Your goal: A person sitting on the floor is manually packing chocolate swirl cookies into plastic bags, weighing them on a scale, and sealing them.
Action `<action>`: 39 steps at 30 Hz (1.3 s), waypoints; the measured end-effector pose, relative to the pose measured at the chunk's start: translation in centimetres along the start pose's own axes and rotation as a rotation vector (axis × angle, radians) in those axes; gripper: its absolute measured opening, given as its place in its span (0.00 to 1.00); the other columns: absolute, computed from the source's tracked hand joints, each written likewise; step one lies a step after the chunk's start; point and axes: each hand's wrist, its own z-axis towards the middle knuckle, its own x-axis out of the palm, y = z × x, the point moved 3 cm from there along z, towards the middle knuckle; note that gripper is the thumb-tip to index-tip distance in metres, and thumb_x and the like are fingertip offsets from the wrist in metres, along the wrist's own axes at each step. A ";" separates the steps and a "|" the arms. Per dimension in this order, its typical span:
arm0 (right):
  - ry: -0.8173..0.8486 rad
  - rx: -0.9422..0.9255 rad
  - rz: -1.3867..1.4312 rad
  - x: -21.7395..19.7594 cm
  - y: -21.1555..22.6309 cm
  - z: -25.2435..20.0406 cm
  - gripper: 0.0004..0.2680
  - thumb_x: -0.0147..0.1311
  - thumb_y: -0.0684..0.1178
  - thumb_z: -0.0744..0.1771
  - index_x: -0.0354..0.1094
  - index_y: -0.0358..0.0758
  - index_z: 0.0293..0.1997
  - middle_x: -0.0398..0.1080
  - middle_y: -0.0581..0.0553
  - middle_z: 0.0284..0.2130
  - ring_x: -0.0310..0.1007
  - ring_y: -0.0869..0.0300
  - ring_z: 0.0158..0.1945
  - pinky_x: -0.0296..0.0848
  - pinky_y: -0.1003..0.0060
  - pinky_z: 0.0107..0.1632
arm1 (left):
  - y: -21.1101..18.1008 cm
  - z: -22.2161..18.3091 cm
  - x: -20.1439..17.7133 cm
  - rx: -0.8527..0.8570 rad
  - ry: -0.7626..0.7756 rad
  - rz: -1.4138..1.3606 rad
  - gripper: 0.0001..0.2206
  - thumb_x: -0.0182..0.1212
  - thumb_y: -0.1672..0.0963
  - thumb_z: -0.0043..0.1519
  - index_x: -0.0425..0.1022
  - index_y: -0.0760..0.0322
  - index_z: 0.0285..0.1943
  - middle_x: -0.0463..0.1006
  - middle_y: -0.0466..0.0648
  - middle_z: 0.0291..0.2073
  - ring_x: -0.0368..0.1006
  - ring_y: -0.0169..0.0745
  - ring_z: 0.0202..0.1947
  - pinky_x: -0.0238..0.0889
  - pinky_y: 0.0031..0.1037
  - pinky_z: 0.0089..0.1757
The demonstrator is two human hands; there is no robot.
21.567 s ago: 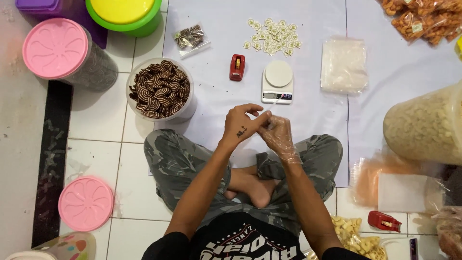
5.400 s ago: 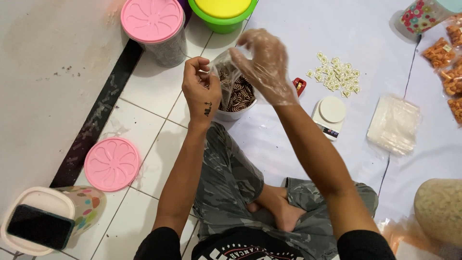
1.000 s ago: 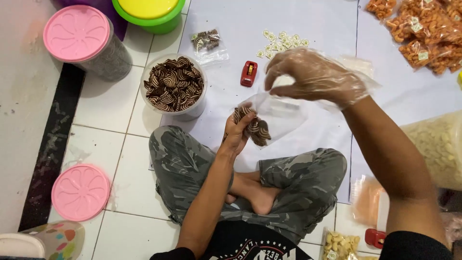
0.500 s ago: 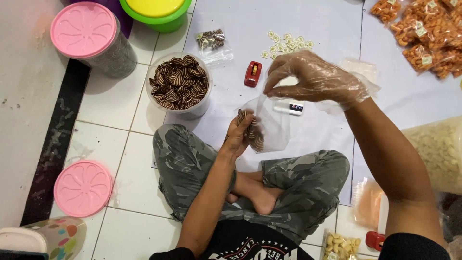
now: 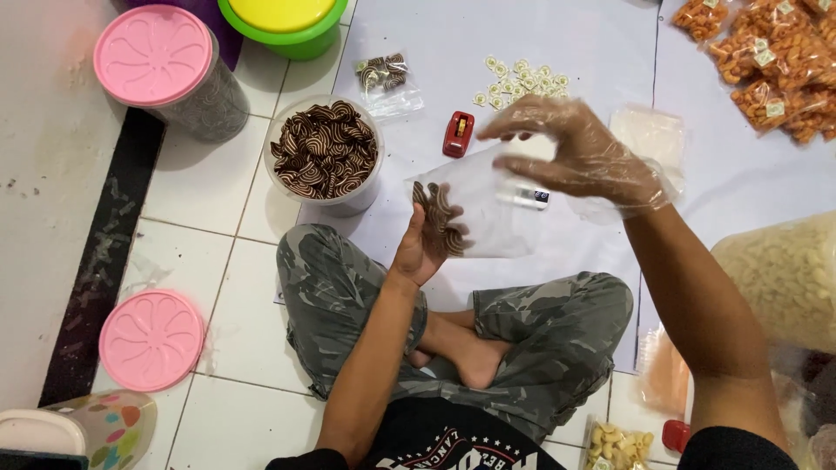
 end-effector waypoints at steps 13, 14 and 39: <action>-0.038 0.076 -0.066 0.3 -0.6 -0.9 0.08 0.59 0.38 0.68 0.77 0.35 0.52 0.78 0.31 0.39 0.78 0.44 0.42 0.78 0.51 0.48 | -0.2 -0.3 -1.6 0.052 -0.102 0.033 0.22 0.58 0.48 0.68 0.65 0.54 0.69 0.82 0.60 0.49 0.82 0.59 0.44 0.78 0.52 0.46; -0.116 0.237 -0.026 0.1 -1.2 -1.6 0.11 0.58 0.40 0.69 0.73 0.34 0.58 0.76 0.30 0.43 0.77 0.42 0.46 0.77 0.48 0.49 | -0.5 -0.1 -1.2 0.084 -0.163 0.045 0.21 0.57 0.46 0.68 0.66 0.54 0.66 0.81 0.59 0.49 0.82 0.57 0.44 0.77 0.52 0.47; -0.798 0.476 0.395 10.8 -7.4 -6.6 0.11 0.65 0.42 0.65 0.75 0.34 0.52 0.78 0.33 0.42 0.80 0.50 0.48 0.78 0.55 0.55 | 0.8 5.2 3.1 0.232 -0.444 -0.245 0.32 0.54 0.34 0.61 0.67 0.47 0.65 0.73 0.53 0.60 0.73 0.57 0.55 0.65 0.59 0.60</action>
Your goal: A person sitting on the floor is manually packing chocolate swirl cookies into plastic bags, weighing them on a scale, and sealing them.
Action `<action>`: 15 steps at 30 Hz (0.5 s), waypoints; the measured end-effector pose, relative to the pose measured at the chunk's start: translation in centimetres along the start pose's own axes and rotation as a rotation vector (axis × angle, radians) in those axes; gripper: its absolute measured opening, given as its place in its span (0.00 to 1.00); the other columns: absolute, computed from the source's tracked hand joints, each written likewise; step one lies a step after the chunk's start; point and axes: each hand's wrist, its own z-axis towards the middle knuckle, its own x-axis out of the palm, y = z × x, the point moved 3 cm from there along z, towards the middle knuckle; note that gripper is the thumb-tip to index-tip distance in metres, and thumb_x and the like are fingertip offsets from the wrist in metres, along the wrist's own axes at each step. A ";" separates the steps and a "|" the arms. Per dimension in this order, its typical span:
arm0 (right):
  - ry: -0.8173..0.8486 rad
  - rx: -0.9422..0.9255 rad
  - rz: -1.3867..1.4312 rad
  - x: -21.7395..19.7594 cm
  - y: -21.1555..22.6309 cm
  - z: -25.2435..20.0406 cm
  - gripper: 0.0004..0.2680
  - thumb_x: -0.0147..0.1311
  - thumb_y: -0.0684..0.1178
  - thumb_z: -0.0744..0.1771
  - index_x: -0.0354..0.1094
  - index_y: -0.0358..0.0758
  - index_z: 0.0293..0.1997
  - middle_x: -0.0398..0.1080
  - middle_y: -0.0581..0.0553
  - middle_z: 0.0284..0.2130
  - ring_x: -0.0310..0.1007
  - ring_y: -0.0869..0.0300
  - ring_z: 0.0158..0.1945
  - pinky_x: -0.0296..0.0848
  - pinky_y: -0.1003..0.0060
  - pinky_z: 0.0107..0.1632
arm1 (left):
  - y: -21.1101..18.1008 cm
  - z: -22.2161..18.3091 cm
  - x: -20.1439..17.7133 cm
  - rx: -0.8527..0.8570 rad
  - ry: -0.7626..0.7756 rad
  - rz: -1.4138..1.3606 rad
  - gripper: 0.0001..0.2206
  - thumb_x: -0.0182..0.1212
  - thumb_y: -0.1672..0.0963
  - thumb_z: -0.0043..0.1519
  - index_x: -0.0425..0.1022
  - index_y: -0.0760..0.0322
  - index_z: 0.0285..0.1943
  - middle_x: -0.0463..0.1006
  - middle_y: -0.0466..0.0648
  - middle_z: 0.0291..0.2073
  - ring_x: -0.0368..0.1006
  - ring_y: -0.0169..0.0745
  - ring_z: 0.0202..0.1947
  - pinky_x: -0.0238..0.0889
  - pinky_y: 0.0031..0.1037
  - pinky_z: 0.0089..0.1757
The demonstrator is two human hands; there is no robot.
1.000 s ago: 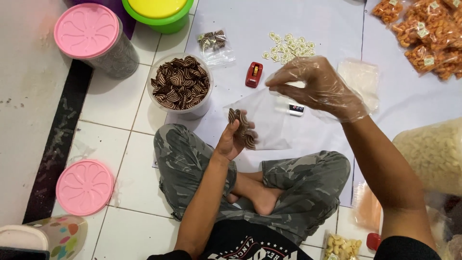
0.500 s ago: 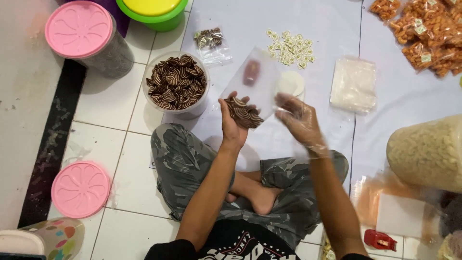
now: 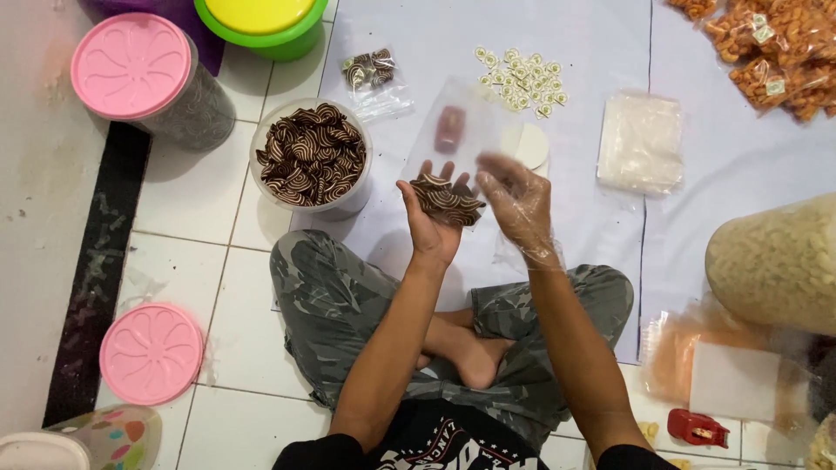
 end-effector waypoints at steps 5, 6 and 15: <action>-0.016 0.010 0.120 -3.8 -4.5 4.1 0.10 0.58 0.50 0.70 0.72 0.33 0.49 0.77 0.32 0.43 0.80 0.48 0.48 0.79 0.55 0.53 | 0.3 1.0 -4.0 -0.103 -0.079 0.221 0.36 0.57 0.34 0.59 0.60 0.44 0.73 0.65 0.50 0.67 0.63 0.53 0.66 0.49 0.58 0.65; 0.010 0.018 0.179 -4.9 -6.3 5.4 0.12 0.55 0.52 0.72 0.68 0.32 0.52 0.75 0.29 0.46 0.79 0.45 0.50 0.79 0.52 0.55 | 0.1 1.2 -5.7 -0.145 -0.148 0.307 0.40 0.60 0.36 0.59 0.52 0.43 0.78 0.59 0.51 0.71 0.56 0.52 0.70 0.40 0.60 0.67; -0.030 0.404 0.063 -12.2 -17.3 12.6 0.09 0.47 0.55 0.73 0.62 0.46 0.57 0.71 0.35 0.57 0.75 0.43 0.58 0.75 0.43 0.58 | -5.3 0.9 -11.3 -0.273 -0.250 0.424 0.37 0.54 0.40 0.62 0.52 0.49 0.79 0.55 0.59 0.75 0.51 0.60 0.74 0.47 0.58 0.66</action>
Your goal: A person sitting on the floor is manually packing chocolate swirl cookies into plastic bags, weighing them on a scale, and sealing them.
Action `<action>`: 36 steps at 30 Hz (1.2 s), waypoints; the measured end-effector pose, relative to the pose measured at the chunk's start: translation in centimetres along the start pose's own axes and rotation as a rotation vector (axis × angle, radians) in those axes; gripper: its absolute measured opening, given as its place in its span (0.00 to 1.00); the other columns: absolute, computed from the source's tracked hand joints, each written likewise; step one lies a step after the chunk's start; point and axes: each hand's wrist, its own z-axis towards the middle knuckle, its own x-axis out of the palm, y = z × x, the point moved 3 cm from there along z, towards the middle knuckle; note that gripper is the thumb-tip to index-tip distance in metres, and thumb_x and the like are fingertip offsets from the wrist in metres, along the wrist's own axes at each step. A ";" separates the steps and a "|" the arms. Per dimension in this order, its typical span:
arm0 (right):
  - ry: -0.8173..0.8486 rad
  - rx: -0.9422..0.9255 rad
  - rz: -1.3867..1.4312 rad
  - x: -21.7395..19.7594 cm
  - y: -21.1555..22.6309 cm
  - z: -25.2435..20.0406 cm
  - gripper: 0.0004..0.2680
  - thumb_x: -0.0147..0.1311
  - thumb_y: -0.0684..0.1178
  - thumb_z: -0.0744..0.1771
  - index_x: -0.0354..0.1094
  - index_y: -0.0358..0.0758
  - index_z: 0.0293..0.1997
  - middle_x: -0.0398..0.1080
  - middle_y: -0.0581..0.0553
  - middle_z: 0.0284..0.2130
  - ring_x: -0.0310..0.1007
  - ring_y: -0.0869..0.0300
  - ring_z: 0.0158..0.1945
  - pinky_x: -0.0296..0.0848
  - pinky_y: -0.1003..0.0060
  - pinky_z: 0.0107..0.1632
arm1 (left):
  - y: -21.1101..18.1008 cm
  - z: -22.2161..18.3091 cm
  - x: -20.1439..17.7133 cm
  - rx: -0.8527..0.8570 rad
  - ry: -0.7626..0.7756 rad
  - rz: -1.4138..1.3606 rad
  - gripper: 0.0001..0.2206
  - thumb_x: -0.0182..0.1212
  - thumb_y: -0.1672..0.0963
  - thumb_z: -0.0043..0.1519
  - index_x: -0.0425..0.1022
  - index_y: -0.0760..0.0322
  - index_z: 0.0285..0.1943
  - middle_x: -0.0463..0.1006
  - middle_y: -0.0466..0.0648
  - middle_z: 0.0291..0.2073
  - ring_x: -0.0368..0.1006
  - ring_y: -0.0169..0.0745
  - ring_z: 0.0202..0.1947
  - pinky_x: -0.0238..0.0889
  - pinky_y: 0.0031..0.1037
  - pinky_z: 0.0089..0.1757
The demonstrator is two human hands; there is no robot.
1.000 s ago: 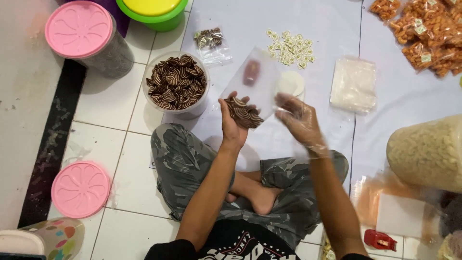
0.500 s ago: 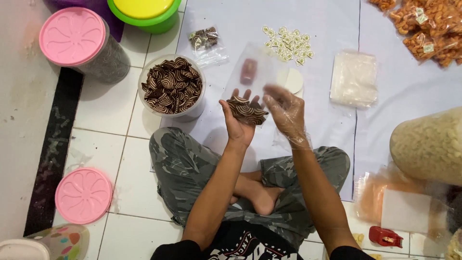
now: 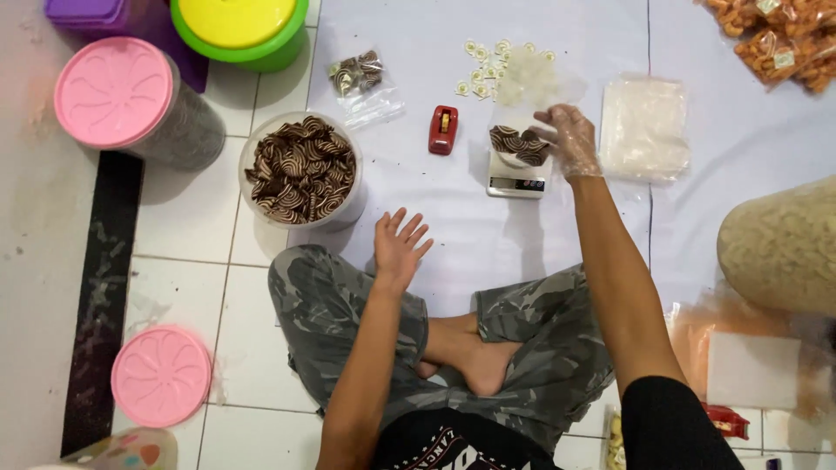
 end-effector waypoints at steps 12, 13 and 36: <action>-0.123 0.139 -0.129 -5.7 -11.4 8.9 0.22 0.67 0.62 0.68 0.65 0.45 0.65 0.74 0.41 0.55 0.76 0.50 0.57 0.78 0.59 0.50 | -1.2 0.1 -1.6 0.007 -0.079 -0.064 0.32 0.49 0.38 0.62 0.60 0.51 0.70 0.63 0.59 0.69 0.57 0.59 0.69 0.53 0.56 0.64; -0.120 0.144 -0.131 -6.4 -11.5 8.8 0.22 0.67 0.62 0.68 0.65 0.45 0.65 0.74 0.41 0.55 0.76 0.50 0.57 0.78 0.59 0.50 | -1.0 0.2 -1.7 0.006 -0.084 -0.067 0.32 0.49 0.38 0.62 0.60 0.51 0.70 0.63 0.59 0.69 0.57 0.59 0.69 0.53 0.56 0.64; -0.211 0.228 -0.144 -10.8 -14.4 9.9 0.35 0.73 0.75 0.66 0.62 0.34 0.67 0.67 0.26 0.59 0.63 0.37 0.65 0.68 0.42 0.62 | 0.0 0.2 -0.3 -0.033 -0.081 0.025 0.29 0.49 0.42 0.65 0.58 0.55 0.71 0.66 0.57 0.66 0.61 0.53 0.64 0.57 0.53 0.63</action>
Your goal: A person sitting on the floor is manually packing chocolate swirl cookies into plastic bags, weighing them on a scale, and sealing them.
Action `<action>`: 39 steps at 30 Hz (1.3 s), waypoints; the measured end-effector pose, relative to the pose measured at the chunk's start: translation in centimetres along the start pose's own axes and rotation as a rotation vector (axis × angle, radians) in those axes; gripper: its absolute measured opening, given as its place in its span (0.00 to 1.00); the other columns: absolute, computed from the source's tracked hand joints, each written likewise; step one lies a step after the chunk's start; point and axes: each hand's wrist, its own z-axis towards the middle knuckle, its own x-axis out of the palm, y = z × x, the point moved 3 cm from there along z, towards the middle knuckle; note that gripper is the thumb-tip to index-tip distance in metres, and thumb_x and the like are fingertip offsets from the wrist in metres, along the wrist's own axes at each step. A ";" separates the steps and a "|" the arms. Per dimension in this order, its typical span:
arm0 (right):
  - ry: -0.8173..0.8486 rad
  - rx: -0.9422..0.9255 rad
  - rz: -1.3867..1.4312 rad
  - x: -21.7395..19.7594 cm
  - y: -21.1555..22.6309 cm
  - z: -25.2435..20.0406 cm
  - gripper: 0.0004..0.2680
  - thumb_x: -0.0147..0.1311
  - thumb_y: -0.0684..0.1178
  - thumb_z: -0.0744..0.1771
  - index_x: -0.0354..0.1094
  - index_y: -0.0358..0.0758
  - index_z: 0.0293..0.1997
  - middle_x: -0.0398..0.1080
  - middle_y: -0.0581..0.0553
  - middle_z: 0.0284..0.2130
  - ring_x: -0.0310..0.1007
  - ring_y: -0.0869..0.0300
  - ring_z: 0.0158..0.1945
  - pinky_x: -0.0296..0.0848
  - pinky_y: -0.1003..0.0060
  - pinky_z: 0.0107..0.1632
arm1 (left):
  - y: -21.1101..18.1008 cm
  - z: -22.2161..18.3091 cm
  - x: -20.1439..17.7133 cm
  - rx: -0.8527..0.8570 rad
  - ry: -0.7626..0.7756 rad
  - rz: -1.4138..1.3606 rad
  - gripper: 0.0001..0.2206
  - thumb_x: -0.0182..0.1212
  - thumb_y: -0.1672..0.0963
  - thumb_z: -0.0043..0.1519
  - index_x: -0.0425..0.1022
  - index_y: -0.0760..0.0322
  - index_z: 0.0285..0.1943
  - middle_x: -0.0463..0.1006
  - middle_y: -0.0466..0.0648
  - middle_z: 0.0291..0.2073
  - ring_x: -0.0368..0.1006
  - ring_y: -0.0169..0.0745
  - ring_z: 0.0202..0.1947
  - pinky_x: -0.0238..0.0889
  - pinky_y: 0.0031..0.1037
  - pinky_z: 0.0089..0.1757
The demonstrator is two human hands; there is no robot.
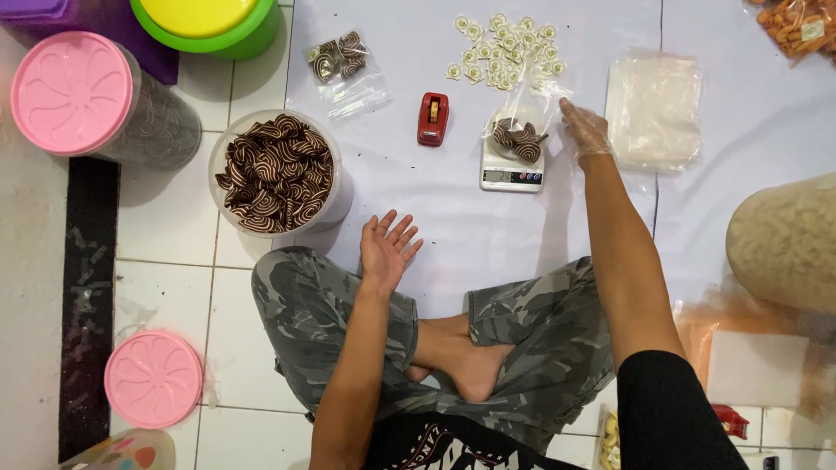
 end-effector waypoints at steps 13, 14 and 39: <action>0.039 -0.200 -0.037 6.7 12.3 -13.9 0.14 0.63 0.53 0.65 0.76 0.37 0.52 0.77 0.35 0.45 0.80 0.52 0.50 0.79 0.63 0.52 | 5.7 2.5 1.4 -0.121 0.070 0.053 0.33 0.50 0.43 0.65 0.53 0.55 0.77 0.58 0.58 0.72 0.54 0.55 0.70 0.51 0.53 0.65; 0.102 -0.300 -0.020 6.8 13.4 -15.7 0.12 0.63 0.51 0.66 0.76 0.36 0.51 0.76 0.36 0.42 0.77 0.55 0.47 0.79 0.63 0.50 | 6.1 2.6 2.3 -0.132 0.112 0.066 0.33 0.51 0.44 0.65 0.52 0.55 0.78 0.57 0.59 0.73 0.54 0.56 0.71 0.51 0.54 0.65; 0.767 -0.947 0.248 14.4 22.5 -42.7 0.24 0.61 0.56 0.65 0.61 0.28 0.62 0.65 0.26 0.61 0.63 0.39 0.69 0.59 0.45 0.74 | -4.2 -7.4 5.9 0.549 -0.086 -0.265 0.24 0.52 0.42 0.69 0.73 0.63 0.57 0.73 0.51 0.48 0.72 0.45 0.52 0.71 0.40 0.54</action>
